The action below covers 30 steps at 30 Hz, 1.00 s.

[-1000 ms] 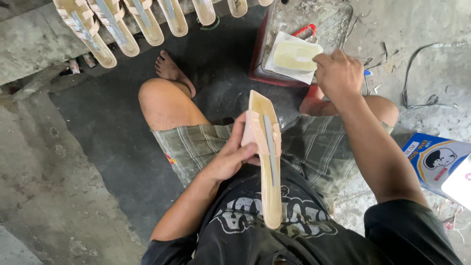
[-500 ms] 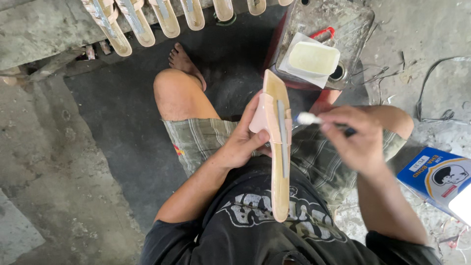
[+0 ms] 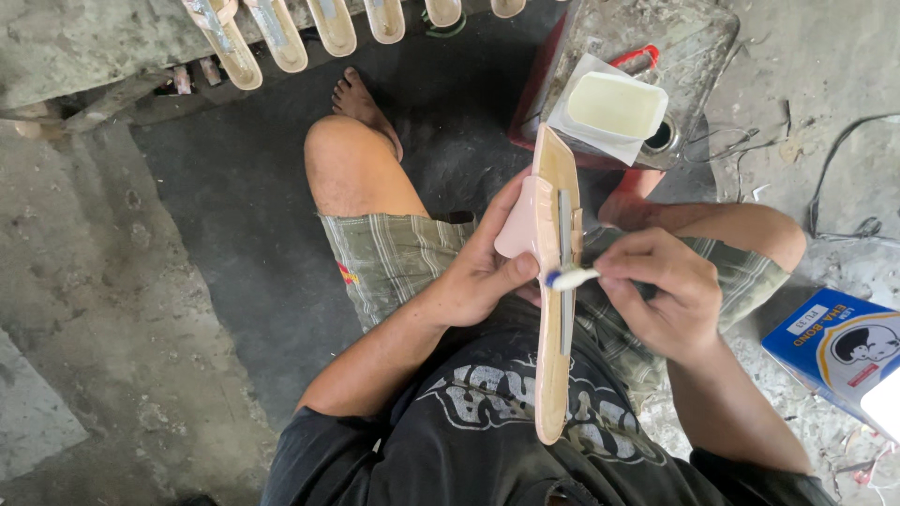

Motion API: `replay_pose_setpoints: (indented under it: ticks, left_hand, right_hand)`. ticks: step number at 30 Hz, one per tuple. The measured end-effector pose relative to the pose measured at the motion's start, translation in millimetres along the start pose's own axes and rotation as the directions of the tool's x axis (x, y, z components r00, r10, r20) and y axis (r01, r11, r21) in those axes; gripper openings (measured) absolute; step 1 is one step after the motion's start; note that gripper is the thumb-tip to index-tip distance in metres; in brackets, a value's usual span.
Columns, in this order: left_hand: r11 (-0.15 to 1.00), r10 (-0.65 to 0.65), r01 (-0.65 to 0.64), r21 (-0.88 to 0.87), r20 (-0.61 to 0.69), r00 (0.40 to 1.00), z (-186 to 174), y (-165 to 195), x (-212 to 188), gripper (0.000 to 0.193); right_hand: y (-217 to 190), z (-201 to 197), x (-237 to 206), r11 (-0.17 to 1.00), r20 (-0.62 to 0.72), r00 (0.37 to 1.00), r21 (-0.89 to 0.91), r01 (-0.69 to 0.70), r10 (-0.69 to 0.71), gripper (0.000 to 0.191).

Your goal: The person sits on the floor and applies a white adhesive to the sole and strap of a beige slipper using a toothbrush. They repeatedly dip the brush into a container of glue and spread it over the slipper's surface, then place the slipper on a nearby rack with others.

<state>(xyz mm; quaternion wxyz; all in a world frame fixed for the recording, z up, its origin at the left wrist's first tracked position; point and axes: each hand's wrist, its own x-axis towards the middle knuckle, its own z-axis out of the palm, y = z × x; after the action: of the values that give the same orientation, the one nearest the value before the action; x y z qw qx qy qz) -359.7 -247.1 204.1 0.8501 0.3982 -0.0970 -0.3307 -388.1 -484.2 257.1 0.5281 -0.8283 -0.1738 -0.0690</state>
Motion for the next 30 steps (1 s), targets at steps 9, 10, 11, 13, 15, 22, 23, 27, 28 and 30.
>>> replay_pose_setpoints:
  ticks: [9, 10, 11, 13, 15, 22, 23, 27, 28, 30]
  left_hand:
    - [0.997, -0.078, 0.081, -0.02, 0.136, 0.988, 8.4, 4.2, -8.8, 0.095]
    - [0.996, -0.083, 0.087, -0.02, 0.138, 0.987, 9.2, 4.7, -8.4, 0.095]
    - [0.996, -0.089, 0.092, -0.022, 0.135, 0.987, 10.0, 5.1, -8.7, 0.095]
    - [0.995, -0.093, 0.095, -0.015, 0.127, 0.988, 10.3, 5.6, -9.1, 0.096]
    - [0.996, -0.09, 0.09, -0.001, 0.117, 0.989, 9.8, 5.1, -8.5, 0.096]
    - [0.996, -0.09, 0.088, 0.021, 0.132, 0.987, 7.9, 5.3, -9.5, 0.096]
    - [0.996, -0.09, 0.087, 0.021, 0.135, 0.987, 8.2, 5.8, -9.7, 0.096]
    - [0.997, -0.072, 0.07, 0.035, 0.065, 0.995, 12.0, 7.1, -10.7, 0.093]
    - [0.997, -0.071, 0.071, 0.026, 0.038, 0.997, 12.1, 7.8, -9.5, 0.093]
    - [0.997, -0.071, 0.071, 0.001, -0.026, 0.997, 14.8, 8.2, -9.4, 0.092]
  right_hand:
    - [-7.9, 3.0, 6.6, 0.992, -0.086, 0.992, -0.078, -0.101, 0.094, 0.021]
    - [-8.2, 4.3, 7.9, 0.988, -0.114, 0.987, -0.096, -0.12, 0.109, 0.021]
    - [-8.9, 4.3, 9.1, 0.984, -0.139, 0.982, -0.11, -0.14, 0.124, 0.021]
    - [-11.4, 3.4, 10.4, 0.98, -0.142, 0.983, -0.143, -0.137, 0.117, 0.02]
    - [-14.3, 2.0, 11.2, 0.977, -0.143, 0.982, -0.156, -0.144, 0.122, 0.019]
    - [-16.1, -0.7, 13.8, 0.964, -0.177, 0.979, -0.226, -0.141, 0.102, 0.016]
    - [-14.1, -0.7, 14.4, 0.971, -0.184, 0.981, -0.215, -0.107, 0.067, 0.016]
    - [-6.5, 2.6, 11.5, 0.993, -0.123, 0.992, -0.103, -0.05, 0.037, 0.017]
    - [-4.9, 3.6, 9.5, 0.997, -0.1, 0.993, -0.049, -0.061, 0.056, 0.017]
    - [-3.5, 5.0, 3.7, 0.998, -0.058, 0.996, 0.018, -0.062, 0.063, 0.017]
